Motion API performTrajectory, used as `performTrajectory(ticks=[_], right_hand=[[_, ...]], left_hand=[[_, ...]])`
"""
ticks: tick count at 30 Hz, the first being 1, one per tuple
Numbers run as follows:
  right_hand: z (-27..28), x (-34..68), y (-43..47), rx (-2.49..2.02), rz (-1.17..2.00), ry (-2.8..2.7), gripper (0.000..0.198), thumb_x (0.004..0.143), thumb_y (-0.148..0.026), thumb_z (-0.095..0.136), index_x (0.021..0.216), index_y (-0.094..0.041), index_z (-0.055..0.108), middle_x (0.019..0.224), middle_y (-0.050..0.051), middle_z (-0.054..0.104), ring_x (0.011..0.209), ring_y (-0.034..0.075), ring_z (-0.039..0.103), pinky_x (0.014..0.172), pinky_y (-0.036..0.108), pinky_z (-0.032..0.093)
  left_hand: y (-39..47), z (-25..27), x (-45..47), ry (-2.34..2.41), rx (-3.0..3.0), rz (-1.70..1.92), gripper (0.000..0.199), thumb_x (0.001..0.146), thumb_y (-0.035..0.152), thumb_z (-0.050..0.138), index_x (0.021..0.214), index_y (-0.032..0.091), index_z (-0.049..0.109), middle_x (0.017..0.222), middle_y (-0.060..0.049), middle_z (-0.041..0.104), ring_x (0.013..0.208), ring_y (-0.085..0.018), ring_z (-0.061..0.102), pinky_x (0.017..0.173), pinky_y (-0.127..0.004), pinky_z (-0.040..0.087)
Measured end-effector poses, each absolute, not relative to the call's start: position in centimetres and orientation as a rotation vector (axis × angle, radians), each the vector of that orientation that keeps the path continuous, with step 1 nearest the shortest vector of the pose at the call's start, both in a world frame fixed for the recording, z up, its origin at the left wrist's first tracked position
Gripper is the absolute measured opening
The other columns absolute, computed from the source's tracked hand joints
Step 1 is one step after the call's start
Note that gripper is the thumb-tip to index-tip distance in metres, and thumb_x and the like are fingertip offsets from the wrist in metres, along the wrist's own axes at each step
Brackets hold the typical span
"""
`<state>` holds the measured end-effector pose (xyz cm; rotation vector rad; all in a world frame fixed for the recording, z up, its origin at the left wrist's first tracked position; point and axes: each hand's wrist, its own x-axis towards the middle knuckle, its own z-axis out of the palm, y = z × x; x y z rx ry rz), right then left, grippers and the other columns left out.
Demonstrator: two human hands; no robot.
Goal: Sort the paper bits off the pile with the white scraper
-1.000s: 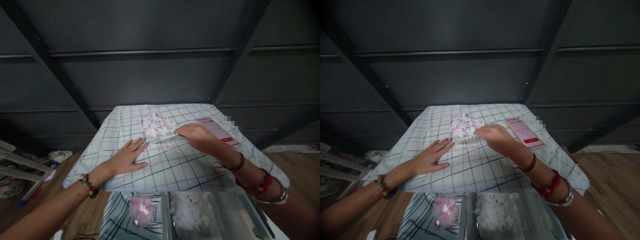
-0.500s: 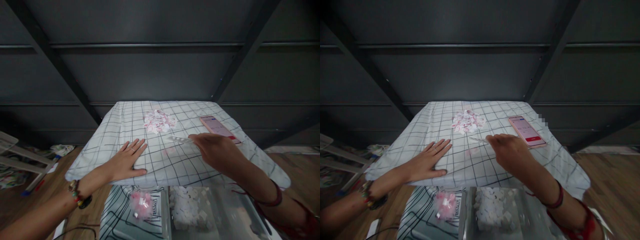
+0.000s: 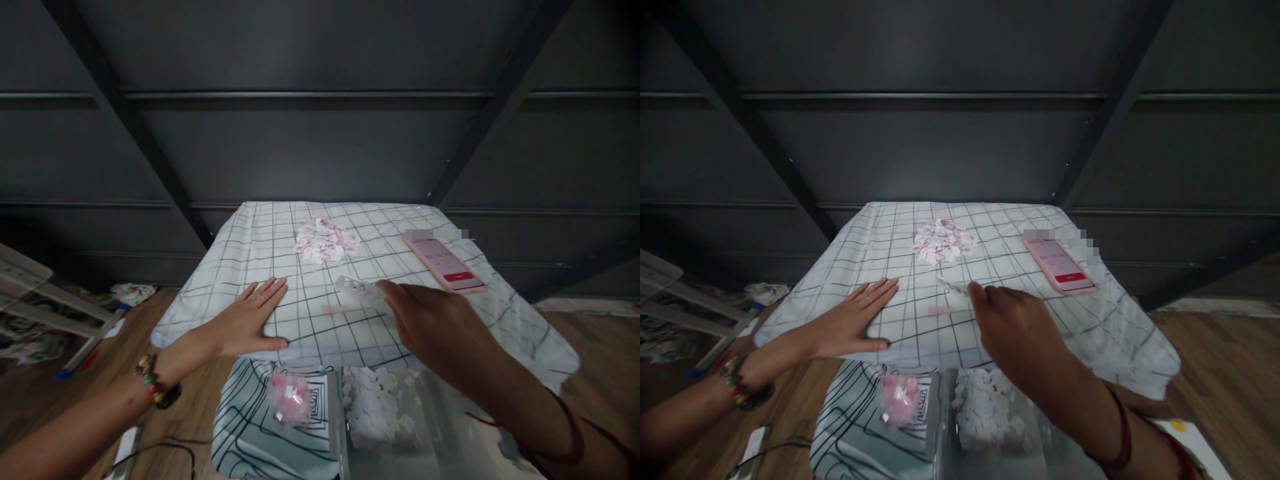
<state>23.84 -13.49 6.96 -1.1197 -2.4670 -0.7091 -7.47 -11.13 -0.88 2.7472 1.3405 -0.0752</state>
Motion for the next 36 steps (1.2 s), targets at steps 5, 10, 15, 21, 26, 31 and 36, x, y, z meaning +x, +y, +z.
performTrajectory(ticks=[5, 10, 15, 21, 26, 31, 36], right_hand=[[7.3, 21.2, -15.3, -0.985, -0.581, -2.502, 0.035, 0.062, 0.002, 0.042, 0.087, -0.01, 0.062, 0.064, 0.005, 0.067, 0.048, 0.014, 0.057, 0.045, 0.025, 0.04], [8.0, 20.9, -14.9, -0.977, -0.543, -2.498, 0.033, 0.061, 0.003, 0.041, 0.083, -0.011, 0.062, 0.06, 0.003, 0.065, 0.047, 0.014, 0.058, 0.044, 0.026, 0.039], [7.8, 21.9, -14.9, -0.945, -0.542, -2.518, 0.034, 0.064, 0.002, 0.04, 0.087, -0.009, 0.062, 0.063, 0.006, 0.067, 0.048, 0.015, 0.058, 0.045, 0.026, 0.041], [7.6, 20.6, -16.9, -0.821, -0.439, -2.522, 0.038, 0.061, 0.002, 0.039, 0.089, -0.012, 0.061, 0.065, 0.004, 0.066, 0.054, 0.015, 0.058, 0.051, 0.027, 0.045], [8.2, 19.9, -17.9, -0.771, -0.345, -2.555, 0.036, 0.063, 0.005, 0.038, 0.085, -0.013, 0.06, 0.061, 0.002, 0.064, 0.051, 0.013, 0.056, 0.05, 0.026, 0.044], [8.8, 20.9, -17.6, -0.786, -0.387, -2.505, 0.036, 0.067, 0.005, 0.036, 0.087, -0.012, 0.061, 0.066, 0.003, 0.067, 0.053, 0.014, 0.06, 0.051, 0.027, 0.047], [8.7, 22.7, -15.4, -0.885, -0.522, -2.453, 0.028, 0.077, -0.002, 0.038, 0.091, -0.009, 0.061, 0.068, 0.006, 0.069, 0.052, 0.015, 0.062, 0.047, 0.027, 0.045]], left_hand=[[-11.2, -1.2, -8.0, 1.321, 2.749, -0.076, 0.099, 0.078, 0.074, 0.041, 0.145, 0.019, -0.007, 0.15, -0.015, 0.006, 0.137, -0.031, 0.008, 0.109, -0.046, 0.012], [-11.2, -0.6, -7.9, 1.322, 2.734, -0.125, 0.101, 0.077, 0.075, 0.04, 0.145, 0.016, -0.005, 0.15, -0.016, 0.006, 0.138, -0.03, 0.008, 0.109, -0.044, 0.012], [-11.4, -0.1, -7.4, 1.348, 2.715, -0.153, 0.103, 0.074, 0.077, 0.041, 0.145, 0.013, 0.002, 0.15, -0.018, 0.008, 0.137, -0.032, 0.008, 0.11, -0.045, 0.01], [-11.5, -0.6, -7.7, 1.311, 2.77, -0.11, 0.102, 0.076, 0.077, 0.038, 0.145, 0.015, -0.004, 0.15, -0.016, 0.006, 0.138, -0.029, 0.007, 0.11, -0.043, 0.008], [-11.4, -0.7, -7.7, 1.321, 2.76, -0.141, 0.106, 0.073, 0.079, 0.04, 0.145, 0.012, -0.002, 0.15, -0.018, 0.007, 0.138, -0.031, 0.008, 0.11, -0.044, 0.008], [-11.5, -0.6, -7.8, 1.291, 2.76, -0.12, 0.108, 0.071, 0.08, 0.041, 0.145, 0.014, -0.001, 0.15, -0.017, 0.005, 0.138, -0.031, 0.006, 0.109, -0.044, 0.008], [-11.4, -0.5, -7.8, 1.309, 2.73, -0.163, 0.111, 0.07, 0.081, 0.041, 0.145, 0.01, 0.002, 0.15, -0.019, 0.005, 0.138, -0.031, 0.006, 0.11, -0.044, 0.007]])
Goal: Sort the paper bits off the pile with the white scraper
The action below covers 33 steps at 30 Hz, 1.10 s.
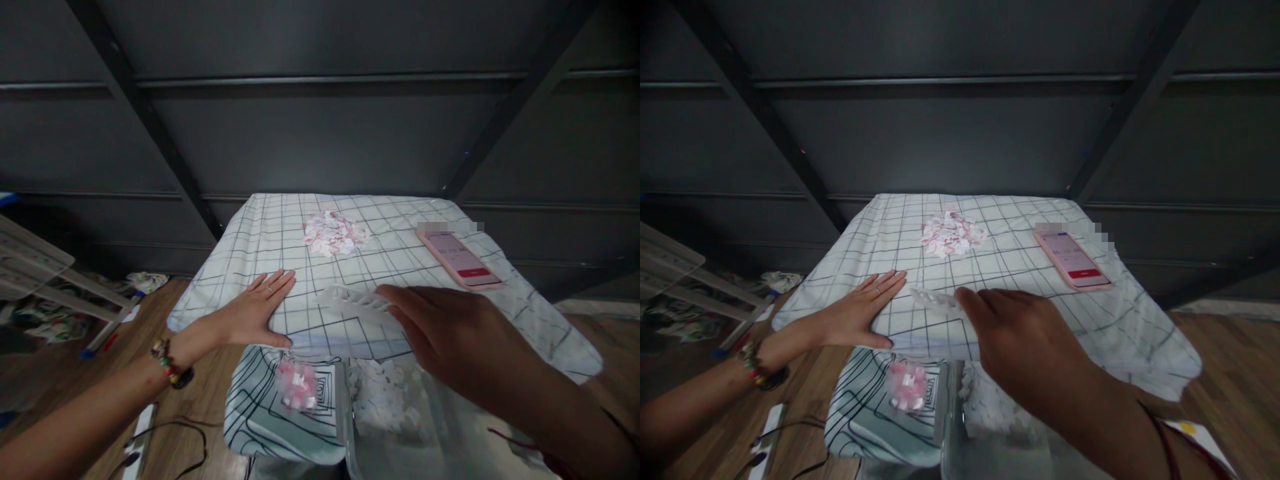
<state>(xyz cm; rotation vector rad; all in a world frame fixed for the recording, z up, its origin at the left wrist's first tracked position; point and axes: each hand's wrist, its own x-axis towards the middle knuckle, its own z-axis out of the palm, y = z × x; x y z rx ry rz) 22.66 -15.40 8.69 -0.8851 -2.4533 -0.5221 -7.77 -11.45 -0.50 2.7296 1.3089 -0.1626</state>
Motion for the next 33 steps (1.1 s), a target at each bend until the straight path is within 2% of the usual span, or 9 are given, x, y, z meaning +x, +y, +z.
performTrajectory(ticks=[7, 10, 12, 15, 18, 20, 24, 33], right_hand=[[7.6, 25.1, -11.8, -1.076, -0.661, -2.375, 0.025, 0.083, -0.013, 0.039, 0.091, -0.012, 0.063, 0.065, 0.005, 0.069, 0.049, 0.017, 0.06, 0.043, 0.027, 0.039], [7.1, 26.3, -9.7, -1.217, -0.695, -2.345, 0.024, 0.082, -0.013, 0.04, 0.086, -0.015, 0.064, 0.064, 0.004, 0.068, 0.044, 0.015, 0.056, 0.043, 0.027, 0.035], [6.8, 27.0, -8.2, -1.171, -0.696, -2.352, 0.023, 0.083, -0.014, 0.041, 0.088, -0.016, 0.064, 0.071, 0.005, 0.069, 0.055, 0.017, 0.06, 0.049, 0.027, 0.039], [6.6, 27.5, -5.9, -1.179, -0.644, -2.388, 0.025, 0.083, -0.014, 0.04, 0.093, -0.017, 0.063, 0.083, 0.006, 0.07, 0.069, 0.018, 0.063, 0.061, 0.028, 0.042], [6.8, 27.3, -4.0, -1.277, -0.606, -2.436, 0.026, 0.083, -0.013, 0.039, 0.092, -0.017, 0.063, 0.08, 0.005, 0.069, 0.069, 0.018, 0.062, 0.065, 0.03, 0.041], [7.0, 27.1, -3.0, -1.266, -0.607, -2.464, 0.026, 0.082, -0.011, 0.039, 0.089, -0.017, 0.063, 0.077, 0.005, 0.069, 0.07, 0.018, 0.061, 0.067, 0.029, 0.04], [7.3, 27.1, -1.1, -1.144, -0.616, -2.529, 0.025, 0.08, -0.008, 0.04, 0.084, -0.017, 0.063, 0.077, 0.004, 0.069, 0.071, 0.017, 0.06, 0.069, 0.029, 0.039], [6.7, 28.7, 1.1, -0.945, -0.57, -2.518, 0.026, 0.081, -0.016, 0.041, 0.09, -0.016, 0.066, 0.081, 0.005, 0.07, 0.072, 0.017, 0.061, 0.072, 0.03, 0.043]], left_hand=[[-11.4, 0.5, -7.4, 1.272, 2.666, -0.199, 0.112, 0.069, 0.08, 0.045, 0.145, 0.01, 0.002, 0.149, -0.021, 0.005, 0.137, -0.034, 0.003, 0.109, -0.049, 0.007], [-10.4, 1.6, -7.6, 1.193, 2.617, -0.259, 0.105, 0.072, 0.076, 0.047, 0.145, 0.011, 0.01, 0.149, -0.022, 0.007, 0.136, -0.035, 0.007, 0.108, -0.048, 0.013], [-9.2, 2.5, -7.2, 1.14, 2.629, -0.258, 0.088, 0.079, 0.07, 0.045, 0.143, 0.014, 0.021, 0.148, -0.02, 0.015, 0.135, -0.034, 0.017, 0.106, -0.044, 0.022], [-7.1, 3.6, -5.4, 1.103, 2.764, -0.065, 0.057, 0.091, 0.055, 0.04, 0.132, 0.015, 0.043, 0.138, -0.016, 0.041, 0.126, -0.028, 0.04, 0.102, -0.039, 0.032], [-5.3, 3.9, -2.5, 0.941, 2.887, 0.135, 0.042, 0.093, 0.041, 0.045, 0.124, 0.014, 0.05, 0.126, -0.013, 0.054, 0.115, -0.023, 0.051, 0.098, -0.034, 0.038], [-4.5, 3.6, -0.8, 0.755, 2.936, 0.145, 0.037, 0.092, 0.036, 0.049, 0.123, 0.015, 0.05, 0.129, -0.012, 0.052, 0.117, -0.021, 0.049, 0.099, -0.032, 0.037], [-3.6, 2.0, 1.1, 0.55, 2.99, 0.135, 0.045, 0.088, 0.037, 0.054, 0.126, 0.014, 0.047, 0.135, -0.013, 0.045, 0.119, -0.024, 0.047, 0.099, -0.035, 0.04], [-2.9, 0.8, 0.7, 0.452, 2.896, 0.289, 0.043, 0.088, 0.033, 0.052, 0.128, 0.017, 0.046, 0.137, -0.011, 0.044, 0.124, -0.024, 0.042, 0.103, -0.038, 0.036]])
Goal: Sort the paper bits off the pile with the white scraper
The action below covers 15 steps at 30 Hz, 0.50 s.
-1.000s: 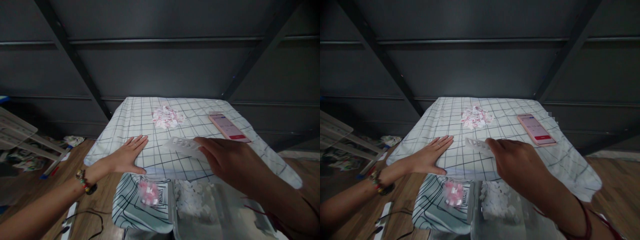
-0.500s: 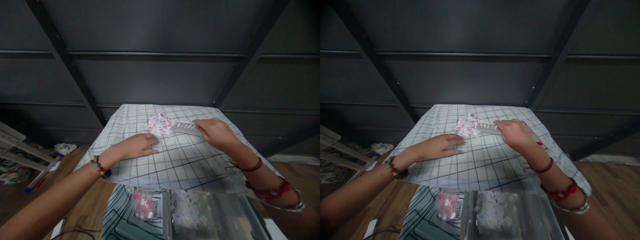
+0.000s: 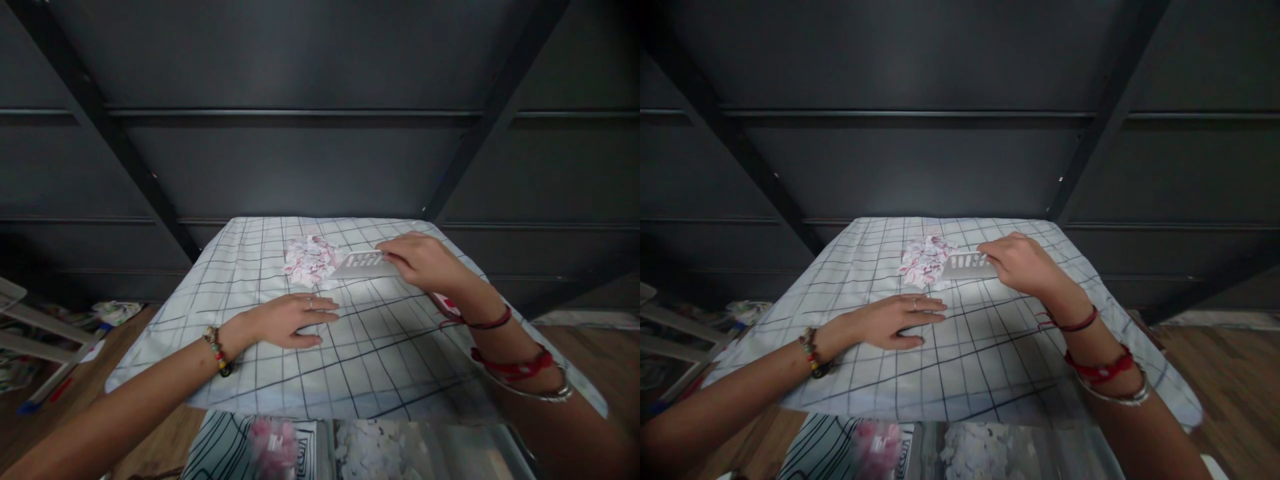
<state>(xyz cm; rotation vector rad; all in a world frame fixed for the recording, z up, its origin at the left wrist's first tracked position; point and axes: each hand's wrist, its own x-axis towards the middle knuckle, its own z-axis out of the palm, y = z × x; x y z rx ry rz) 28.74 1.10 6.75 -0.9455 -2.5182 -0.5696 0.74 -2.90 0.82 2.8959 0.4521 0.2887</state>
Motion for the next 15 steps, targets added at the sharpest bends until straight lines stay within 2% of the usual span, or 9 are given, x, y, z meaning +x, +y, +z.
performTrajectory(ticks=[9, 15], right_hand=[[6.0, 29.4, 1.1, -0.879, -0.587, -2.486, 0.024, 0.081, -0.013, 0.041, 0.079, -0.018, 0.064, 0.07, 0.002, 0.067, 0.066, 0.015, 0.058, 0.072, 0.029, 0.044], [5.4, 29.7, 1.1, -0.817, -0.589, -2.424, 0.02, 0.078, -0.01, 0.043, 0.078, -0.017, 0.062, 0.065, 0.002, 0.063, 0.064, 0.015, 0.055, 0.068, 0.028, 0.042]], left_hand=[[-2.7, 1.5, 0.6, 0.494, 2.754, 0.248, 0.041, 0.088, 0.032, 0.054, 0.126, 0.02, 0.048, 0.137, -0.009, 0.044, 0.124, -0.021, 0.043, 0.104, -0.037, 0.036], [-2.3, 1.5, 0.7, 0.476, 2.724, 0.258, 0.038, 0.088, 0.029, 0.053, 0.124, 0.017, 0.05, 0.135, -0.011, 0.046, 0.124, -0.022, 0.043, 0.102, -0.036, 0.039]])
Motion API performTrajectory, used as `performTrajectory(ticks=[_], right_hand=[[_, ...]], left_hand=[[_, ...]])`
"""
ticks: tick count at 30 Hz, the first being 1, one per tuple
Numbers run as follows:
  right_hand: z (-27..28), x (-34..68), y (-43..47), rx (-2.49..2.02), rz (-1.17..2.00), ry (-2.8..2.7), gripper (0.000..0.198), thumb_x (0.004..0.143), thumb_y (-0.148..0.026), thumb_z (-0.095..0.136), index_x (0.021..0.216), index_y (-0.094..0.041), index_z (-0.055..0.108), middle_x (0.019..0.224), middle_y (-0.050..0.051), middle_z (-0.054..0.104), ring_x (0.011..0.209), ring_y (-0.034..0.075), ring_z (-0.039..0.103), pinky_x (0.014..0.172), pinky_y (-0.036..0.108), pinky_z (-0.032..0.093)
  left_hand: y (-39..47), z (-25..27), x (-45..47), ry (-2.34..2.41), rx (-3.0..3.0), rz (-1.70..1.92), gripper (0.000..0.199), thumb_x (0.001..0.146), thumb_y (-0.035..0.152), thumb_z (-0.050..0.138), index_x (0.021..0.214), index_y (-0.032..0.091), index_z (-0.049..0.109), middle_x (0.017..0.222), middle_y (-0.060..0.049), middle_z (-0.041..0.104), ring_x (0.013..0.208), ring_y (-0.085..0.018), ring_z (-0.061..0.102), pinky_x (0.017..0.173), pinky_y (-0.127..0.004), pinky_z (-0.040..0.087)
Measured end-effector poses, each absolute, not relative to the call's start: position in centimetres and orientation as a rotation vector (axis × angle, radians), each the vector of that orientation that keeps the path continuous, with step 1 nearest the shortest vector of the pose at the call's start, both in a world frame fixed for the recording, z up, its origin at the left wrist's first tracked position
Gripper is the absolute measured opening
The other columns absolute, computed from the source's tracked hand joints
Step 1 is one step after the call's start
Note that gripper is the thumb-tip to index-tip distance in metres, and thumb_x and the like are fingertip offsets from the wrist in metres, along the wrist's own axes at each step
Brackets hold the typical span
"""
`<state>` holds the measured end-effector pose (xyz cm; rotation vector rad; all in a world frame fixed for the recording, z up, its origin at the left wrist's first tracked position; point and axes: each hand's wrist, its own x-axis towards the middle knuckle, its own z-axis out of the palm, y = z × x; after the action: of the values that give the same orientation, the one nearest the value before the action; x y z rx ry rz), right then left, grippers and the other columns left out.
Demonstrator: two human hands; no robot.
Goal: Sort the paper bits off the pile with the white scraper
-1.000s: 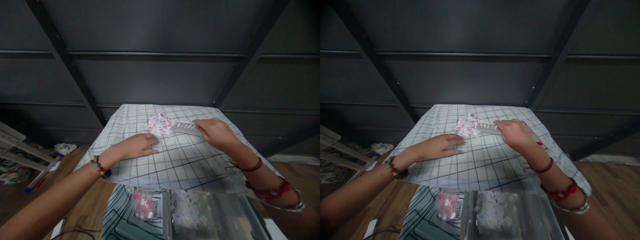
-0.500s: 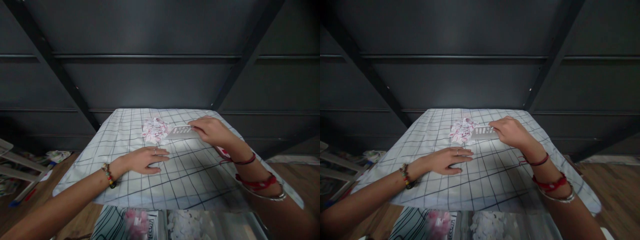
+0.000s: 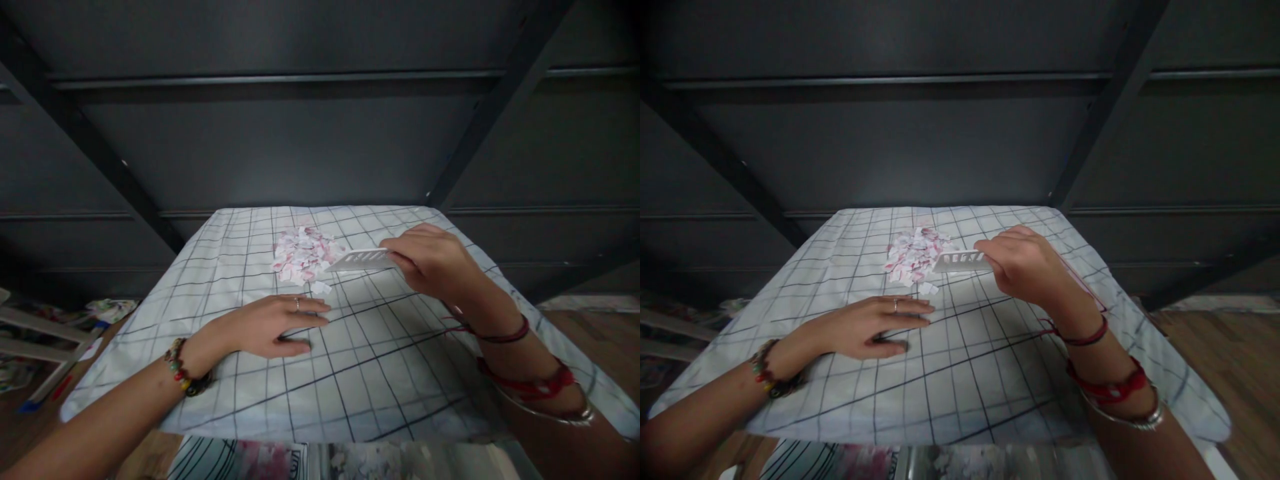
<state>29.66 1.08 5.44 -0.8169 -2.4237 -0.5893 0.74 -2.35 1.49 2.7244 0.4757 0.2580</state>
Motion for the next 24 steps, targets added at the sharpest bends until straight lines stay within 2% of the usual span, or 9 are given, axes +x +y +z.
performTrajectory(ticks=[15, 24], right_hand=[[5.1, 28.3, 0.4, -0.728, -0.374, -2.47, 0.022, 0.076, -0.008, 0.04, 0.071, -0.018, 0.059, 0.057, 0.0, 0.053, 0.058, 0.013, 0.048, 0.068, 0.027, 0.04], [5.3, 30.2, 1.0, -0.769, -0.548, -2.436, 0.02, 0.079, -0.012, 0.041, 0.076, -0.019, 0.06, 0.063, 0.0, 0.06, 0.063, 0.014, 0.053, 0.069, 0.028, 0.041]], left_hand=[[-2.2, 1.6, 0.4, 0.477, 2.789, 0.297, 0.028, 0.091, 0.028, 0.048, 0.114, 0.017, 0.057, 0.125, -0.009, 0.056, 0.113, -0.021, 0.054, 0.094, -0.034, 0.046], [-2.2, 1.7, 0.4, 0.494, 2.769, 0.329, 0.026, 0.091, 0.027, 0.046, 0.112, 0.018, 0.058, 0.123, -0.008, 0.058, 0.109, -0.02, 0.056, 0.093, -0.033, 0.047]])
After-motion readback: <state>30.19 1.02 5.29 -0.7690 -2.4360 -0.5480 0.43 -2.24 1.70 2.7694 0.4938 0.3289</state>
